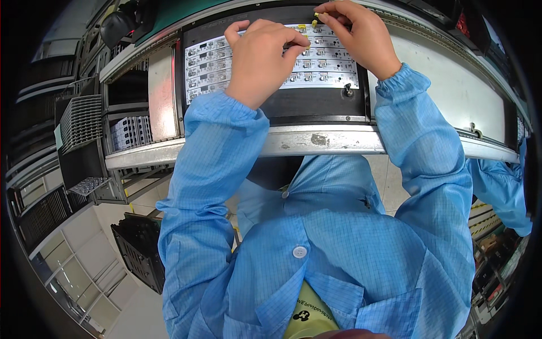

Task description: Manually inserting small electronic components into circuit board panels at an assembly station.

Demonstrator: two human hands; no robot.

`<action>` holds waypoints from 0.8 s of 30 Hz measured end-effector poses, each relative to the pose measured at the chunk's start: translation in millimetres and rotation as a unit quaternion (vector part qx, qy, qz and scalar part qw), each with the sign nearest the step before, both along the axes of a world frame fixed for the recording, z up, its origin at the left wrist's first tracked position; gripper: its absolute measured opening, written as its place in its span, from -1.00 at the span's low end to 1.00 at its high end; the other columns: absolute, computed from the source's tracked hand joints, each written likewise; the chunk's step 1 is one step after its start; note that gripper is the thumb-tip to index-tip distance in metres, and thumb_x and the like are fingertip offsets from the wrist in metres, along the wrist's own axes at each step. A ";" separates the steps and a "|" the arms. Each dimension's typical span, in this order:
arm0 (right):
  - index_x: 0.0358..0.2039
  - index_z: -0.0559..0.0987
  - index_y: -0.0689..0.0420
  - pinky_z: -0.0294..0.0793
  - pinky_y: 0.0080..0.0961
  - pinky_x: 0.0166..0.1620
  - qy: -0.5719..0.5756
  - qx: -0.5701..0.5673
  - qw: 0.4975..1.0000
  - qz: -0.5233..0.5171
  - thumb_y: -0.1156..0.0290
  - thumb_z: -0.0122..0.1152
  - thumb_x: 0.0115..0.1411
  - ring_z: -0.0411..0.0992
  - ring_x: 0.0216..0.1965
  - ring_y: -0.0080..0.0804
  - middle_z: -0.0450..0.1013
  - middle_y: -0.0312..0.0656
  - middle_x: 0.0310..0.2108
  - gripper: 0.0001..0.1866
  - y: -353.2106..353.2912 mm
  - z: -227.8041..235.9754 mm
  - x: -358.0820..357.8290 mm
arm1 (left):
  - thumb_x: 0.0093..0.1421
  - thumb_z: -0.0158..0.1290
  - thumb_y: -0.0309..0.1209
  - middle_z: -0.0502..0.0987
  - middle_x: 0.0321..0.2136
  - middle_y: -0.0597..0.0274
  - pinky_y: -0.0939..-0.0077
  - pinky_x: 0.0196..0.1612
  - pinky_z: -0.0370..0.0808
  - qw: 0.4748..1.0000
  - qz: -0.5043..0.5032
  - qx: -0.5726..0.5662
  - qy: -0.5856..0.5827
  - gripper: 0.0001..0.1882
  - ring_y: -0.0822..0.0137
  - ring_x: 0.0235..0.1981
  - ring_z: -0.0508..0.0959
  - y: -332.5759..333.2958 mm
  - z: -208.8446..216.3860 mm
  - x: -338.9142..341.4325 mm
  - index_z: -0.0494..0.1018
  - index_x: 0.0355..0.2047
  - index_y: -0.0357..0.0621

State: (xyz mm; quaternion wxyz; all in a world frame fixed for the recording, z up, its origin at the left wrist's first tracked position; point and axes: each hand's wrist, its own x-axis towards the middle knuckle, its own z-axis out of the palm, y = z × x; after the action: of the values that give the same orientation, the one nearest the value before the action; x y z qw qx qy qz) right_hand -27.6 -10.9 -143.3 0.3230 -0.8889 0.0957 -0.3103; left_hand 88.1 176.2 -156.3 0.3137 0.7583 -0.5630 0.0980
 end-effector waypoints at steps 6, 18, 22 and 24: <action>-0.26 0.68 0.19 0.51 -0.33 -0.31 0.010 -0.015 1.000 0.001 0.44 0.35 0.22 0.52 -0.40 -0.17 0.57 -0.07 -0.38 -0.88 1.1 2.1 -0.7 | 0.18 0.29 -0.31 0.66 -0.43 0.48 0.06 0.19 0.10 1.000 0.002 0.008 0.005 -0.96 0.36 -0.15 0.57 0.1 -0.7 0.6 0.72 -0.36 0.17; -0.28 0.70 0.16 0.53 -0.35 -0.30 0.037 -0.010 0.999 0.011 0.42 0.34 0.20 0.54 -0.41 -0.20 0.58 -0.09 -0.38 -0.88 1.0 4.2 -1.7 | 0.21 0.30 -0.27 0.69 -0.33 0.52 0.16 0.21 0.12 0.999 0.001 0.052 0.003 -0.93 0.40 -0.18 0.59 -1.2 1.2 2.2 0.74 -0.32 0.16; -0.28 0.70 0.16 0.54 -0.34 -0.30 0.036 -0.010 0.999 0.006 0.42 0.34 0.20 0.54 -0.41 -0.18 0.58 -0.09 -0.38 -0.88 1.7 4.2 -0.5 | 0.22 0.28 -0.28 0.68 -0.29 0.50 0.11 0.23 0.12 0.997 -0.013 0.059 -0.045 -0.91 0.38 -0.10 0.57 2.2 8.2 0.6 0.74 -0.29 0.15; -0.28 0.71 0.16 0.54 -0.34 -0.30 0.036 -0.009 0.999 0.005 0.42 0.35 0.19 0.54 -0.41 -0.18 0.59 -0.08 -0.38 -0.88 1.6 4.2 -1.0 | 0.22 0.27 -0.28 0.67 -0.27 0.49 0.09 0.24 0.11 0.995 -0.014 0.069 -0.075 -0.90 0.37 -0.07 0.56 3.9 13.0 -2.1 0.74 -0.27 0.15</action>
State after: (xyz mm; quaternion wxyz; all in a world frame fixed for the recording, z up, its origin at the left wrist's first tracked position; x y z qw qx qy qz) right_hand -28.6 -9.3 -139.1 0.3129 -0.9028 0.0998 -0.2777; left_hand 86.0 180.1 -143.4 0.2183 0.7608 -0.6010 0.1112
